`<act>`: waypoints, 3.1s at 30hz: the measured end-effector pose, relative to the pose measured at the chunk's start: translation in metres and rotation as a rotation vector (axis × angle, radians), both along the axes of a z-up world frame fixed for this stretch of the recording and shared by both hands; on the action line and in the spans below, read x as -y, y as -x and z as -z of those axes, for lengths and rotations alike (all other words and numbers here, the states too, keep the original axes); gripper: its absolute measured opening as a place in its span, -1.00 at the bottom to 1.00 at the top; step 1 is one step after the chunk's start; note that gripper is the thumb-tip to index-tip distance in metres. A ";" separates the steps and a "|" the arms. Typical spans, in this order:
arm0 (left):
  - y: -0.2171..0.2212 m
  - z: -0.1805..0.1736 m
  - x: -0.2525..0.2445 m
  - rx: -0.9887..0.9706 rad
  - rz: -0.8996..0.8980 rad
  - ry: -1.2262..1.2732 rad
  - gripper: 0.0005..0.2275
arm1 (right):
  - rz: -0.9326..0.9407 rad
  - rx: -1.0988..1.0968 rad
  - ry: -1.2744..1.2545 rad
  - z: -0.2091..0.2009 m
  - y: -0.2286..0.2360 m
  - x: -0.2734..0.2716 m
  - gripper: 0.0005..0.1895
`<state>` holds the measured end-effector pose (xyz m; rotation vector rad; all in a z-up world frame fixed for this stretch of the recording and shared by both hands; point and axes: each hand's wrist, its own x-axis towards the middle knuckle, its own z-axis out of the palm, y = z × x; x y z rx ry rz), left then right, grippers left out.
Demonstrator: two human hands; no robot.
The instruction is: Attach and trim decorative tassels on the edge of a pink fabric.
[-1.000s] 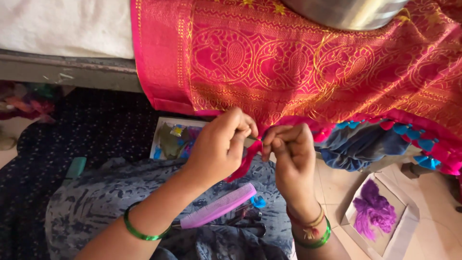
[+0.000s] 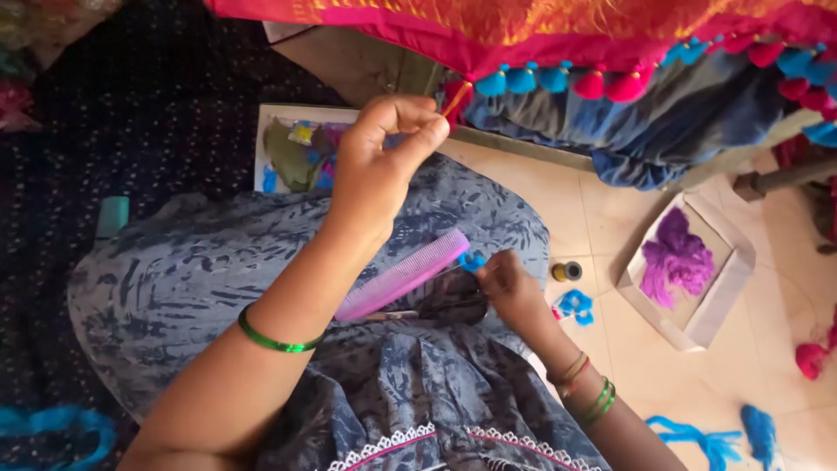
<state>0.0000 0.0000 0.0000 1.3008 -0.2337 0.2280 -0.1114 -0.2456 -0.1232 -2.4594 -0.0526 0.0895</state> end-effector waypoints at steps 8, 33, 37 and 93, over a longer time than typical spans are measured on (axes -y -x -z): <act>0.007 0.000 0.006 0.136 -0.081 -0.128 -0.90 | -0.352 -0.212 -0.293 0.010 0.045 -0.004 -0.86; -0.030 -0.025 0.009 -0.229 0.409 0.662 -0.91 | -0.334 -0.490 -0.497 -0.152 -0.046 0.084 -0.29; -0.034 -0.019 0.010 -0.179 0.415 0.662 -0.91 | -0.323 -0.483 -0.627 -0.145 -0.057 0.088 -0.38; -0.041 0.046 -0.019 -0.162 0.101 0.134 -0.83 | -0.490 -0.151 0.445 -0.184 -0.066 0.051 -0.55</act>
